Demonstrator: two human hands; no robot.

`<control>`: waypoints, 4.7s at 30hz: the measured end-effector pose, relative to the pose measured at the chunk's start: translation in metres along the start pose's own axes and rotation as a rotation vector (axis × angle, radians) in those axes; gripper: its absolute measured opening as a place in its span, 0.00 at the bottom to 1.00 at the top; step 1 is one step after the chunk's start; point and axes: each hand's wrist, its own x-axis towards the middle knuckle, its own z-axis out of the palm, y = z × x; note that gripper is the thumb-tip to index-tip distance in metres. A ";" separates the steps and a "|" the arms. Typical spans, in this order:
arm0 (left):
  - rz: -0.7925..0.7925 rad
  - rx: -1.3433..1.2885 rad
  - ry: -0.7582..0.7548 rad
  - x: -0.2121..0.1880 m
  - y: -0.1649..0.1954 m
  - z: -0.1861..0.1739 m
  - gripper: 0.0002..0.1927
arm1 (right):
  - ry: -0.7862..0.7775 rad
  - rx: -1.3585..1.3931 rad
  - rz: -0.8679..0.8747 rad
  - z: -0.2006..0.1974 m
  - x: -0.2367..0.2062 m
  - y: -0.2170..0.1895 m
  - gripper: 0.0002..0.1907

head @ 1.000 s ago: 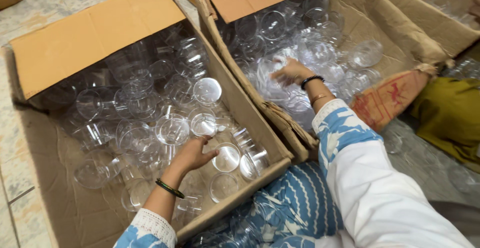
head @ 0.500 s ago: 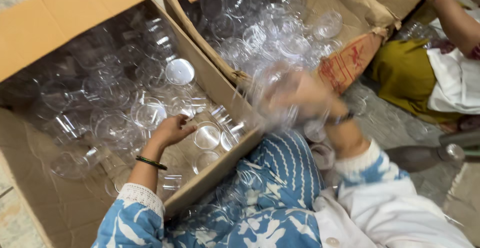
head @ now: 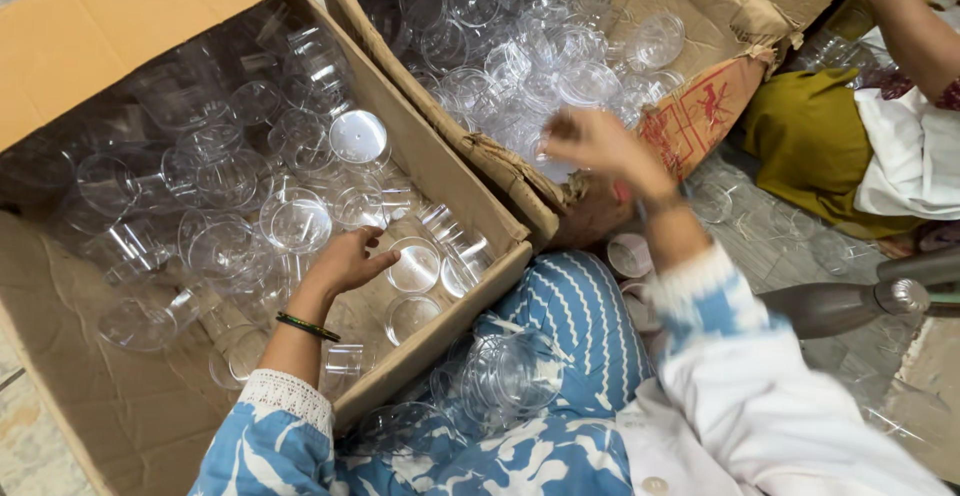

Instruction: The person sits on the floor and nests clear plastic cups one inside another by hand, then places the nested stacks into a cardboard box. They repeatedly pick up loose cups from the floor and from the box, fit them together into stacks, and set the stacks back into the box.

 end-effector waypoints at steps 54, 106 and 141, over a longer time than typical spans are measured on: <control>-0.045 0.022 -0.034 0.009 -0.001 -0.021 0.41 | 0.095 0.925 0.229 -0.038 0.046 0.024 0.43; -0.066 0.115 -0.101 -0.026 0.027 -0.011 0.37 | 0.216 -0.449 0.770 0.004 0.129 0.171 0.58; -0.053 0.165 -0.136 -0.019 0.017 -0.014 0.40 | -0.170 0.468 0.612 0.020 0.130 0.160 0.50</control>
